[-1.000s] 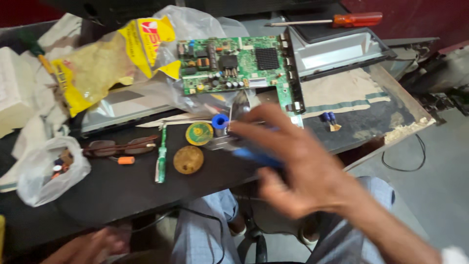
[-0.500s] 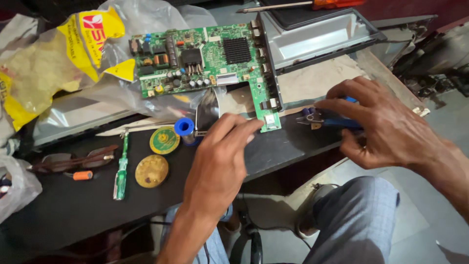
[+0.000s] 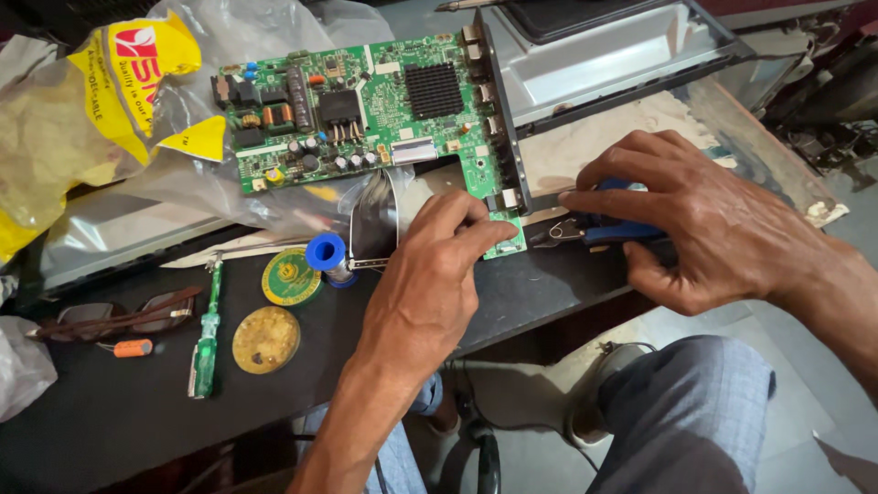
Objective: The person is soldering a small electronic component onto a green circuit board. They use a soldering iron to apply heat and solder, then use pliers to trim the excess lead. The person also uses a screwdriver to adjust a component on the board.
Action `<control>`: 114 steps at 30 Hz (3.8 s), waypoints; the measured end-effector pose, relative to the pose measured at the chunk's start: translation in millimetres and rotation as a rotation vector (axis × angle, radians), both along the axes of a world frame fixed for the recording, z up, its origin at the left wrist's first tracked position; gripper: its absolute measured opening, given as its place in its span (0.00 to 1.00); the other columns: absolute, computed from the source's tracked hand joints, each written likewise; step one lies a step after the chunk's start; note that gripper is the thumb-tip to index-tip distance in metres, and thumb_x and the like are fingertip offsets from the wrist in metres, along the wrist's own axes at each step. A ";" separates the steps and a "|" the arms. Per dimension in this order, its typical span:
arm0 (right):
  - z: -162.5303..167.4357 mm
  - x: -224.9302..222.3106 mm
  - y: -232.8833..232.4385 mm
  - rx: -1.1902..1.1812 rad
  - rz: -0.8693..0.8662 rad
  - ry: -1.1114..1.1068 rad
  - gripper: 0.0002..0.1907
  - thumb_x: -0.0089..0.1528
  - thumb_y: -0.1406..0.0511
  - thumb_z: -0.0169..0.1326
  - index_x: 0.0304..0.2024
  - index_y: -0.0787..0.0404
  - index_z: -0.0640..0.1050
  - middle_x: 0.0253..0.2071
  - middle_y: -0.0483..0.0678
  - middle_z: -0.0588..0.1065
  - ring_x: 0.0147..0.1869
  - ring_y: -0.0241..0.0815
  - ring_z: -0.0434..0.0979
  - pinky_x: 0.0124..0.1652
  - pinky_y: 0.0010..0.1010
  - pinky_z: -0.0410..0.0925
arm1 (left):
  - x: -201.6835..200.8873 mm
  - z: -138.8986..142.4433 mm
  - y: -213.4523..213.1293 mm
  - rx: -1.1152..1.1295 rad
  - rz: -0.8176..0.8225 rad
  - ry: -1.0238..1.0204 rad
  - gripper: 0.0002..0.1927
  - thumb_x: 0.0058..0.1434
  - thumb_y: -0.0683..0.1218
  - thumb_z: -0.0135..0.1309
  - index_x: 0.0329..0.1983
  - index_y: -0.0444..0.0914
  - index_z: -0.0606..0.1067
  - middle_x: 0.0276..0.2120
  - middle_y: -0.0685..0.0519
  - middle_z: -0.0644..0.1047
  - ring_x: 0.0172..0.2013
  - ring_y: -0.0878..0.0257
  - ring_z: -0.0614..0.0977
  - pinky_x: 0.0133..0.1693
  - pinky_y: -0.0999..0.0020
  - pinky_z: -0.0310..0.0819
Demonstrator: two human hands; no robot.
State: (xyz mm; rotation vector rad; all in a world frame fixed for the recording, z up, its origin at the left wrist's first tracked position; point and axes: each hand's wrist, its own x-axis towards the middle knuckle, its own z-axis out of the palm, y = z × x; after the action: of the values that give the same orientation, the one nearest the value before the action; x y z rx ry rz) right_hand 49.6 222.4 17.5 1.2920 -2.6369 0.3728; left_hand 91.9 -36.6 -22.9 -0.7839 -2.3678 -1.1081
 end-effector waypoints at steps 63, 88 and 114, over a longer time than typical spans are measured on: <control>-1.7 -15.2 -14.4 0.036 0.020 -0.056 0.29 0.37 0.66 0.54 0.42 0.68 0.81 0.40 0.57 0.77 0.45 0.56 0.75 0.50 0.49 0.70 | 0.8 -1.5 -4.4 -0.045 -0.006 -0.031 0.21 0.54 0.27 0.49 0.47 0.35 0.81 0.41 0.48 0.74 0.47 0.52 0.79 0.49 0.58 0.75; 3.4 -13.5 -21.9 0.020 0.061 -0.012 0.22 0.42 0.66 0.65 0.39 0.67 0.81 0.38 0.54 0.76 0.43 0.55 0.77 0.45 0.46 0.71 | 0.3 -1.2 -5.0 -0.052 0.001 -0.034 0.21 0.54 0.27 0.49 0.47 0.35 0.82 0.40 0.48 0.74 0.46 0.53 0.79 0.48 0.59 0.75; -4.7 -11.4 -21.7 0.244 -0.054 -0.028 0.24 0.49 0.60 0.62 0.47 0.60 0.77 0.34 0.51 0.74 0.42 0.54 0.77 0.49 0.45 0.70 | 1.8 -5.3 -3.5 -0.041 -0.022 -0.018 0.23 0.52 0.26 0.48 0.48 0.34 0.81 0.41 0.46 0.74 0.48 0.51 0.78 0.51 0.57 0.74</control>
State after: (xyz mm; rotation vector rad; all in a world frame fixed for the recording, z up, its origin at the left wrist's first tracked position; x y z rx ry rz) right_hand 38.2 200.7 12.8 1.2866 -2.8035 0.0623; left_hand 93.7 -40.2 -28.2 -0.8193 -2.4089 -1.0831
